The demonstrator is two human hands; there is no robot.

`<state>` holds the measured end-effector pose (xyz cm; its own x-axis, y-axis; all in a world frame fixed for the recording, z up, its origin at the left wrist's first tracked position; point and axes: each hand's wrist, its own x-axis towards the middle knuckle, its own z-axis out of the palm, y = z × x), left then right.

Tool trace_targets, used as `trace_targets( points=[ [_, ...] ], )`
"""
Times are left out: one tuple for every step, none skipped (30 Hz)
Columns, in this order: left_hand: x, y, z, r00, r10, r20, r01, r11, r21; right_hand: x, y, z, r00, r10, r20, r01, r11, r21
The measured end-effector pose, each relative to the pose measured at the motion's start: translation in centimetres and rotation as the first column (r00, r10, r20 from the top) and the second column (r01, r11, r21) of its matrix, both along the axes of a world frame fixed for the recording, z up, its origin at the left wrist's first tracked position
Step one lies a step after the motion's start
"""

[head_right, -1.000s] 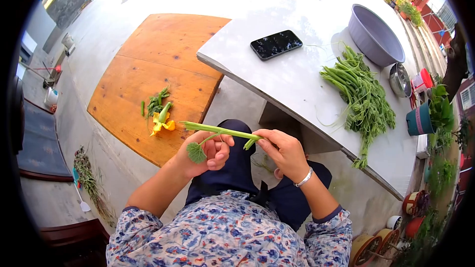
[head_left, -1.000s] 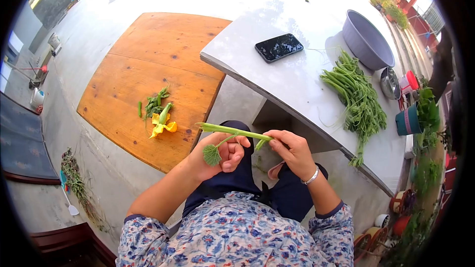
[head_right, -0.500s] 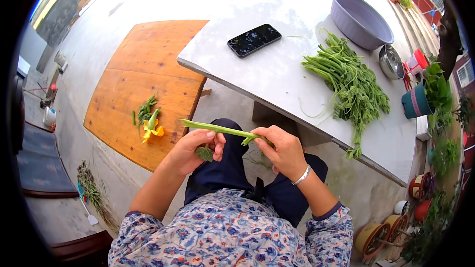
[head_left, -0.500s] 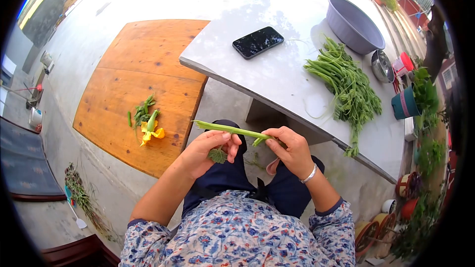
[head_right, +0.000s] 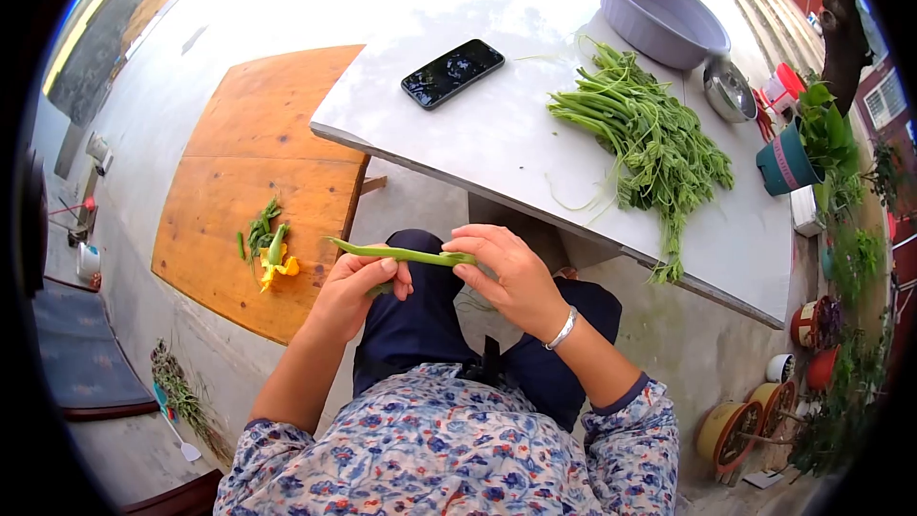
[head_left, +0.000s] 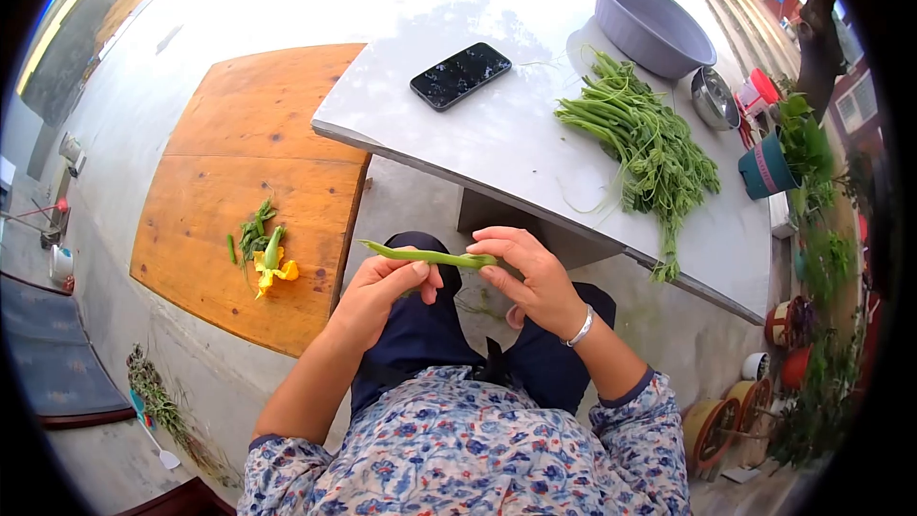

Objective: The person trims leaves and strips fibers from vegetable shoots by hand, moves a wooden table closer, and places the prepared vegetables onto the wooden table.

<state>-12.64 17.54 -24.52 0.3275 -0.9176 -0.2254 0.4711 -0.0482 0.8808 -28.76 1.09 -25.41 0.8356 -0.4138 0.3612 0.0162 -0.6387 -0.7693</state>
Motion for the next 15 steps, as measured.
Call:
trace_targets(
  points=[
    [-0.2,-0.1,0.1,1.000,-0.009,-0.002,0.009,1.000,0.000,0.4,0.2,0.1,0.998,0.053,0.035,-0.053,0.999,-0.014],
    [-0.3,-0.2,0.2,0.996,-0.068,0.053,0.068,0.998,0.006,0.7,0.3,0.1,0.992,0.109,0.071,-0.107,0.994,-0.032],
    [-0.4,-0.3,0.4,0.986,-0.125,0.108,0.124,0.992,0.015,0.7,0.3,0.2,0.992,0.104,0.071,-0.102,0.994,-0.032],
    [-0.3,-0.3,0.6,0.986,-0.129,0.109,0.128,0.992,0.015,0.7,0.4,0.3,0.994,0.090,0.055,-0.086,0.994,-0.061],
    [0.0,-0.3,0.9,0.989,-0.084,0.123,0.085,0.996,-0.001,0.7,0.4,0.5,0.996,0.078,0.039,-0.074,0.993,-0.090],
    [0.4,-0.3,1.1,0.990,-0.036,0.135,0.039,0.999,-0.017,0.8,0.5,0.7,0.997,0.067,0.023,-0.064,0.991,-0.119],
    [0.6,-0.2,1.5,0.992,0.010,0.128,-0.008,1.000,-0.013,0.7,0.4,1.0,0.997,0.069,0.023,-0.066,0.991,-0.118],
    [1.3,-0.2,1.6,0.992,0.011,0.128,-0.010,1.000,-0.010,0.6,0.4,1.4,0.996,0.065,0.056,-0.047,0.960,-0.277],
    [2.2,-0.1,1.7,0.944,0.010,0.329,0.003,0.999,-0.038,0.5,0.4,1.8,0.994,0.066,0.089,-0.022,0.904,-0.427],
    [3.1,0.0,1.8,0.856,0.013,0.516,0.023,0.998,-0.064,0.5,0.5,2.1,0.994,0.065,0.089,-0.022,0.905,-0.425],
    [3.8,0.4,2.5,0.798,-0.133,0.587,0.144,0.989,0.028,0.4,0.5,2.3,0.993,0.089,0.078,-0.039,0.867,-0.496],
    [3.7,0.3,3.8,0.800,-0.139,0.583,0.148,0.988,0.032,0.2,0.7,2.4,0.992,0.111,0.063,-0.057,0.825,-0.562],
    [3.6,0.2,5.3,0.682,-0.307,0.664,0.257,0.950,0.176,0.2,0.8,2.6,0.992,0.108,0.058,-0.057,0.828,-0.558],
    [3.5,0.0,5.9,0.532,-0.464,0.708,0.339,0.883,0.324,0.2,0.9,2.7,0.994,0.084,0.064,-0.027,0.789,-0.614],
    [3.3,-0.1,5.6,0.411,-0.374,0.831,0.335,0.910,0.243,0.2,1.0,2.9,0.995,0.070,0.068,-0.011,0.768,-0.640]
  ],
)
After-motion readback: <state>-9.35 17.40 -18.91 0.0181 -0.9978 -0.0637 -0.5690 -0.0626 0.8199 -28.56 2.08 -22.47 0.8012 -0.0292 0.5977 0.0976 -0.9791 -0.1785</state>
